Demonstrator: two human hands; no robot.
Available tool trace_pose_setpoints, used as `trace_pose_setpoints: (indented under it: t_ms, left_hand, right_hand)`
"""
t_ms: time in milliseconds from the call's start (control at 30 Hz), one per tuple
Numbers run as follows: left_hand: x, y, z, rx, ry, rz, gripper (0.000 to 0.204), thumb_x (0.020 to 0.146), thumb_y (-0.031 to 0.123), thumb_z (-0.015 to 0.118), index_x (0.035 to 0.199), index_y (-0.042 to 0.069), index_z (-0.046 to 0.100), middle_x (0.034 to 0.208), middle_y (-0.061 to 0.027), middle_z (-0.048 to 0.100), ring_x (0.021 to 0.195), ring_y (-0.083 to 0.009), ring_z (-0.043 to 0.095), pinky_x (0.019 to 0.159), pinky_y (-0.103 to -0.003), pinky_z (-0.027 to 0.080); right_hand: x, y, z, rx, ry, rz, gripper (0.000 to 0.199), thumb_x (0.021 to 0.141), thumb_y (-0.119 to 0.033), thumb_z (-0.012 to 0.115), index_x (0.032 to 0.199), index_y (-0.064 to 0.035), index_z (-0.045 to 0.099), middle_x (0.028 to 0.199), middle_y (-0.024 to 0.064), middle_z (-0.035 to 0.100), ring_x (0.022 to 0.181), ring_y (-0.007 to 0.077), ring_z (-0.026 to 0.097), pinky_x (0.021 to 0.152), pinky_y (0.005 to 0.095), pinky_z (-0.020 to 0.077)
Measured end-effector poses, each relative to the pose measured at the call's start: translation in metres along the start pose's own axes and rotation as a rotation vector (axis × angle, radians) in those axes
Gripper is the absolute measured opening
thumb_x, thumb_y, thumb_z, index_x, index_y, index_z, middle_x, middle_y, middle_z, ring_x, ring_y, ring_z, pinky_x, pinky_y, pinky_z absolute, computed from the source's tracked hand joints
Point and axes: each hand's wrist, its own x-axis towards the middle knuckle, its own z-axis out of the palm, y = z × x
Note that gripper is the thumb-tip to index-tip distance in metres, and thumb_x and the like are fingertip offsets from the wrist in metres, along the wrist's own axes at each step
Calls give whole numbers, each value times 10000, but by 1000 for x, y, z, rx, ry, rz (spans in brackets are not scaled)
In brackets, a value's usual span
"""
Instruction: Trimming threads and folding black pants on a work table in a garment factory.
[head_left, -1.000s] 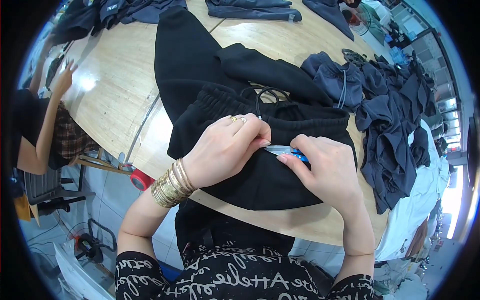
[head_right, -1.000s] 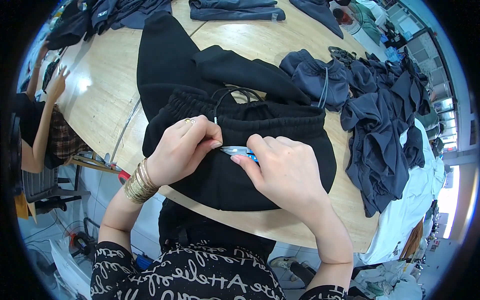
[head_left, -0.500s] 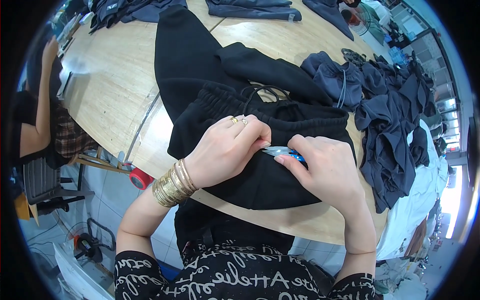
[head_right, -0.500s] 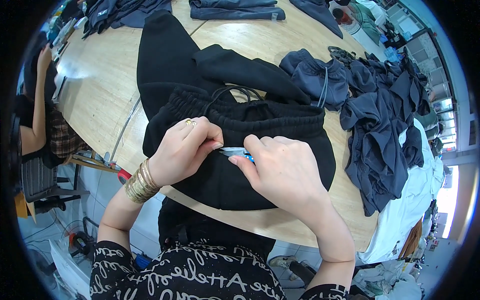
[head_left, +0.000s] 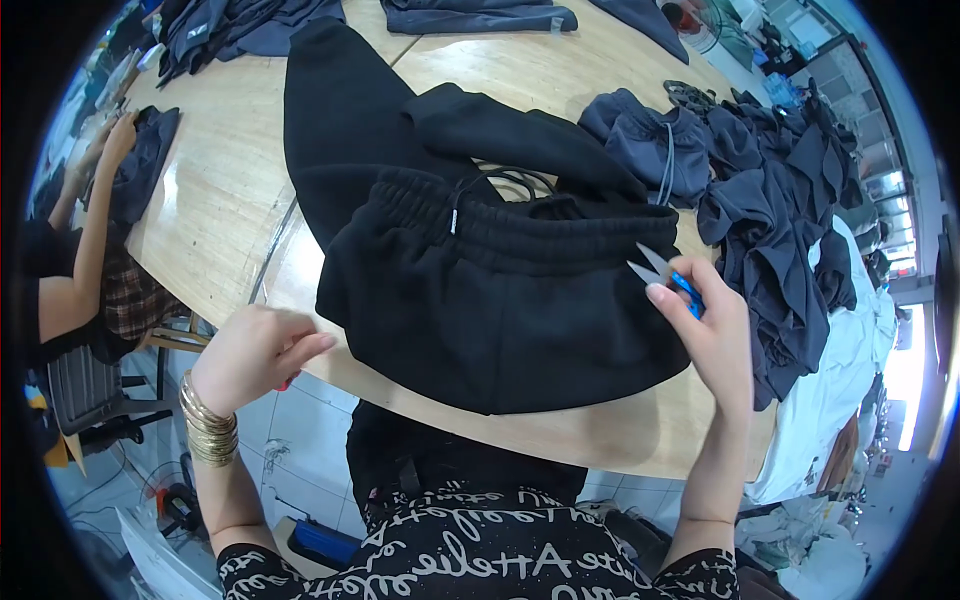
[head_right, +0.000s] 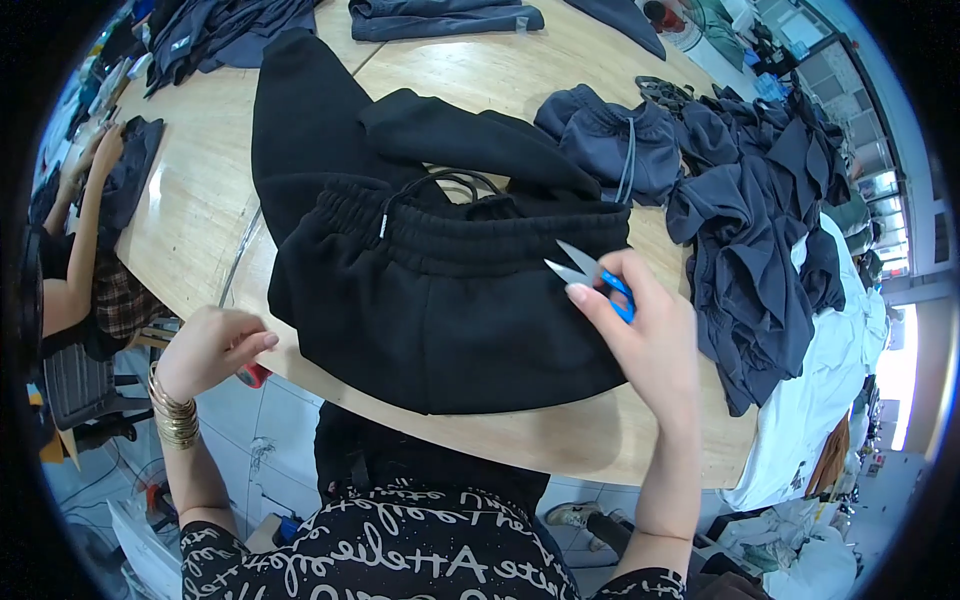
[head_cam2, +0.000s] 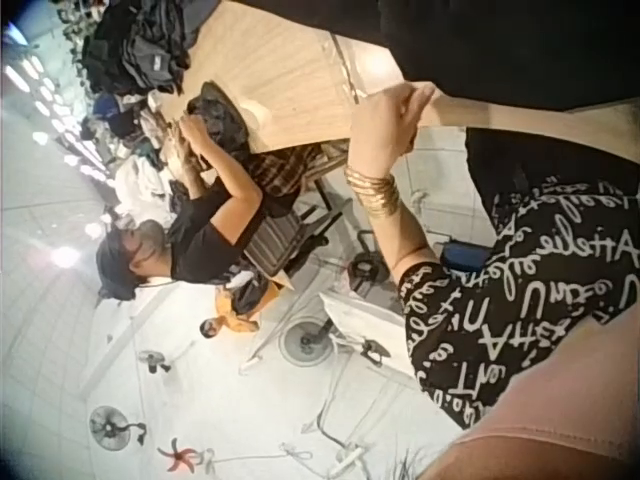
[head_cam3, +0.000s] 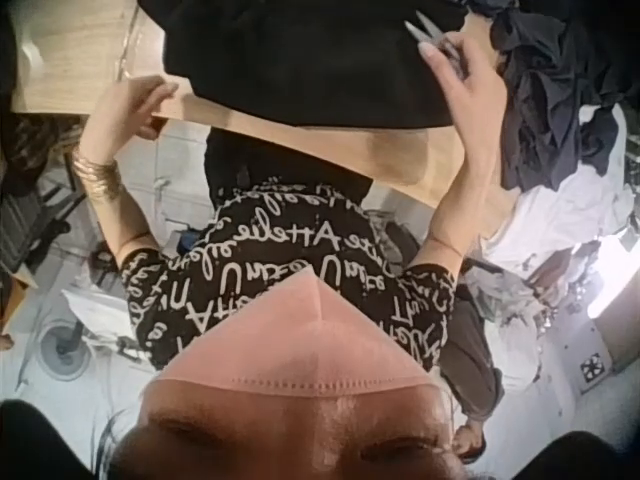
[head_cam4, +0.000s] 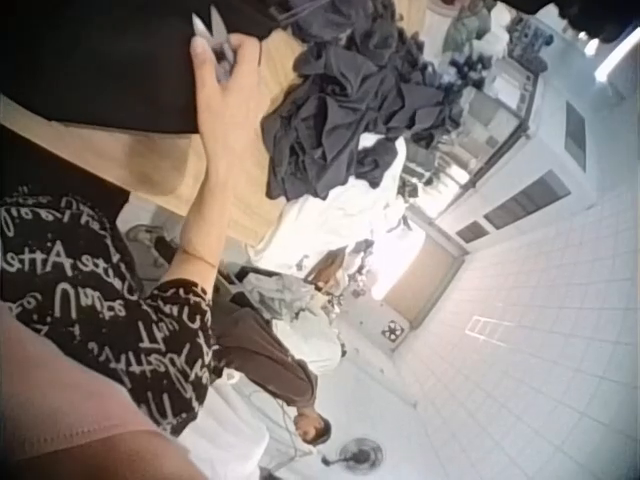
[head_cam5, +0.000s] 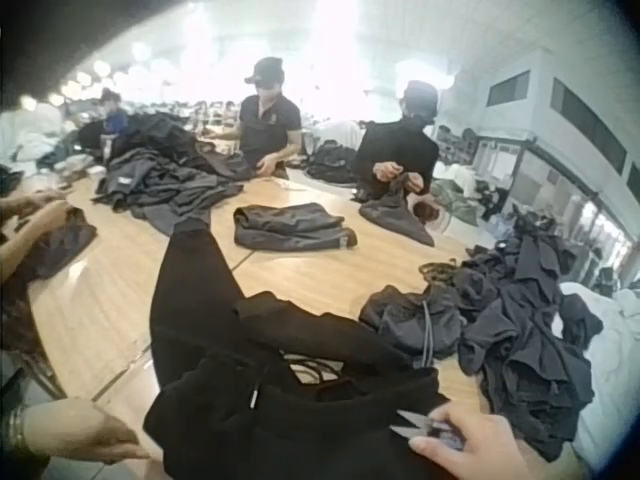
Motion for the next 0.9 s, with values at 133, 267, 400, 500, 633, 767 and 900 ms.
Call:
trace_pose_setpoints:
  t_ms: [133, 267, 400, 500, 633, 767, 900]
  left_hand:
    - [41, 62, -2, -493, 521, 561, 151, 906, 128, 588, 1000, 27, 648, 1057, -139, 626, 929, -240, 607, 820, -320, 470]
    - [127, 91, 12, -147, 911, 805, 172, 878, 165, 624, 979, 25, 641, 995, -117, 623, 945, -269, 579, 869, -358, 436]
    - [141, 98, 12, -494, 511, 719, 262, 929, 224, 581, 800, -3, 560, 710, -82, 518, 715, -188, 462, 691, -306, 396]
    - [137, 101, 13, -585, 403, 637, 303, 962, 233, 540, 773, -2, 509, 675, -52, 431, 692, -146, 396, 671, -289, 368]
    - [134, 102, 18, -649, 409, 647, 313, 973, 228, 525, 761, 3, 479, 668, -30, 378, 687, -124, 362, 664, -275, 351]
    - [132, 102, 20, -674, 427, 652, 304, 976, 228, 522, 772, 4, 493, 674, -20, 380, 692, -114, 361, 667, -269, 348]
    - [132, 103, 20, -676, 417, 653, 294, 975, 227, 526, 782, 5, 507, 682, -13, 386, 698, -104, 364, 665, -265, 349]
  right_hand:
    - [6, -6, 41, 471, 95, 59, 228, 870, -233, 677, 913, -40, 563, 654, -2, 521, 608, 75, 477, 577, 230, 406]
    - [4, -36, 63, 529, 19, 43, 177, 890, -201, 651, 911, -44, 571, 621, 9, 507, 554, 62, 459, 524, 235, 387]
    - [-1, -30, 73, 379, 43, -18, 177, 894, -202, 638, 892, -40, 567, 568, 41, 486, 481, 120, 447, 479, 267, 365]
    - [-3, -27, 73, 395, 40, 0, 179, 895, -205, 638, 884, -41, 567, 560, 44, 484, 477, 127, 452, 476, 270, 362]
    - [-3, -28, 73, 397, 39, -9, 180, 892, -208, 642, 884, -43, 571, 548, 39, 476, 474, 132, 450, 476, 270, 355]
    - [-3, -29, 72, 406, 40, -13, 170, 890, -198, 646, 883, -44, 574, 546, 25, 471, 477, 106, 430, 477, 259, 342]
    - [-3, -23, 76, 632, 92, 93, 144, 893, -173, 644, 871, -45, 581, 549, -4, 462, 502, 48, 396, 481, 238, 316]
